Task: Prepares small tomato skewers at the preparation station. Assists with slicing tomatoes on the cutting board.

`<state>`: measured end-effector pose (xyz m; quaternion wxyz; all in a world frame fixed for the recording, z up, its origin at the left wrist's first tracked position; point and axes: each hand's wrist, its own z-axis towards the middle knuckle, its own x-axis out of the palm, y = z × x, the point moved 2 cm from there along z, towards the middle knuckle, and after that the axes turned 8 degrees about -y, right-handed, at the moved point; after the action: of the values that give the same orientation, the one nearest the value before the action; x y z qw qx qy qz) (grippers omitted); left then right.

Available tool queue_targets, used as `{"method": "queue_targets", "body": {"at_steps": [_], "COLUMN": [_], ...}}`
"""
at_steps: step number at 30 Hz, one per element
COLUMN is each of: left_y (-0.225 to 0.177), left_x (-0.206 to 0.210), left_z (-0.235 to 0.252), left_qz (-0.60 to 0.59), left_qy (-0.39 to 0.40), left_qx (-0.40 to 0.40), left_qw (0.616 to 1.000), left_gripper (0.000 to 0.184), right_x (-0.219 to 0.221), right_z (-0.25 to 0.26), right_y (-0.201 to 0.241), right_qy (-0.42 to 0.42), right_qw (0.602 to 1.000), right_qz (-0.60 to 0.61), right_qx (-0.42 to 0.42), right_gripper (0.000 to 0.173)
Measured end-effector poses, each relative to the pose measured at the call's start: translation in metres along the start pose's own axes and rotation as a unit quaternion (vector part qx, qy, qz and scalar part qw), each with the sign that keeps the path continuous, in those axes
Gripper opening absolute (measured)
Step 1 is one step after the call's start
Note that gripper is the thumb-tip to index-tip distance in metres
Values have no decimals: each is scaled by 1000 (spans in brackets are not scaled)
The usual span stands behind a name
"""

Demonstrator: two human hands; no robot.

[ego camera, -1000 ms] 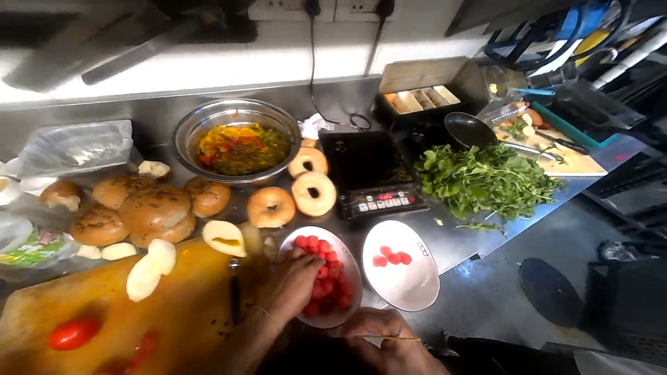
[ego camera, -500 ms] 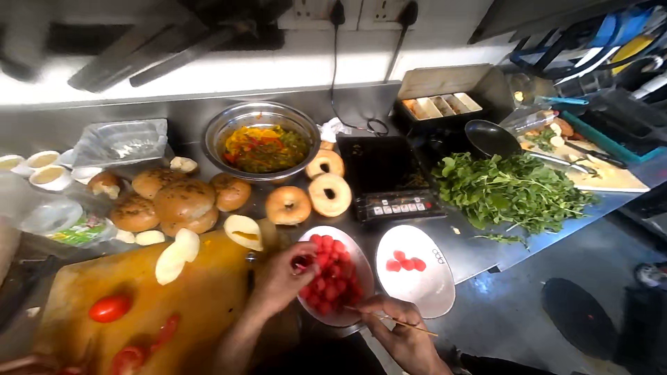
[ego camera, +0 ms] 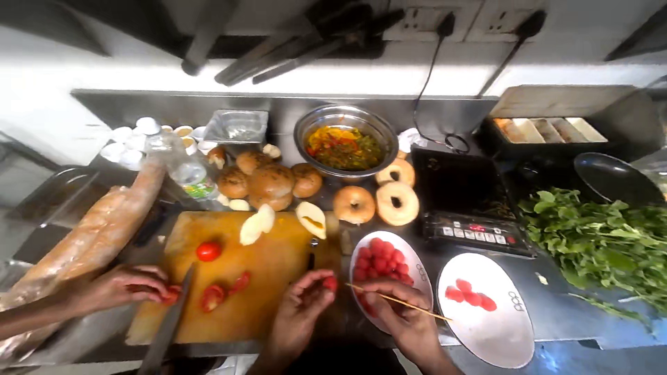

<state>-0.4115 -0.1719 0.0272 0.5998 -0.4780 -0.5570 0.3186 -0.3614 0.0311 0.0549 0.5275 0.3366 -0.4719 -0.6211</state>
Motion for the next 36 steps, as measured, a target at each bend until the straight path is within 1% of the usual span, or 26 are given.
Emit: {"method": "queue_targets", "body": {"at_steps": [2,3,6,8,12,16,21,27,33,35,36], "left_y": [-6,-8,-8,-6,-5,-4,-3,-3,-1,1,4], "left_x": [-1,-1,-2,-2,-2,-3,-5,-6,-10,-12,-14], "left_z": [-5,-7,-12,-14,-13,-12,-11,-11,-10,-10,-10], "left_qz": [91,114,122,110,103,80,80,79,83,63,35], "left_qy": [-33,-44,-50,-46,-36,-20,-24,-15,-17,-10,-1], "left_qx": [61,85,153,168,164,155,137,124,103,79,61], "left_qw": [993,989,979,978,980,984,987,989,991,995,998], "left_gripper": [35,36,38,38,35,33,33,33,33,32,32], "right_x": [5,6,12,15,17,17,19,23,22,21,20], "right_z": [-1,-2,-6,-8,-10,-9,-7,-5,-1,-1,-1], "right_y": [-1,-2,-4,-3,-5,-7,-7,-10,-10,-9,-10], "right_qy": [-1,-1,16,36,48,36,44,49,7,-12,-17], "right_qw": [1000,1000,999,997,996,998,997,998,999,999,999], "right_qz": [0,7,37,53,56,47,50,34,42,35,32], "right_qx": [-4,-5,-19,-35,-41,-36,-41,-21,-14,-5,1], "right_gripper": [14,14,13,13,13,14,12,12,15,15,16]}}
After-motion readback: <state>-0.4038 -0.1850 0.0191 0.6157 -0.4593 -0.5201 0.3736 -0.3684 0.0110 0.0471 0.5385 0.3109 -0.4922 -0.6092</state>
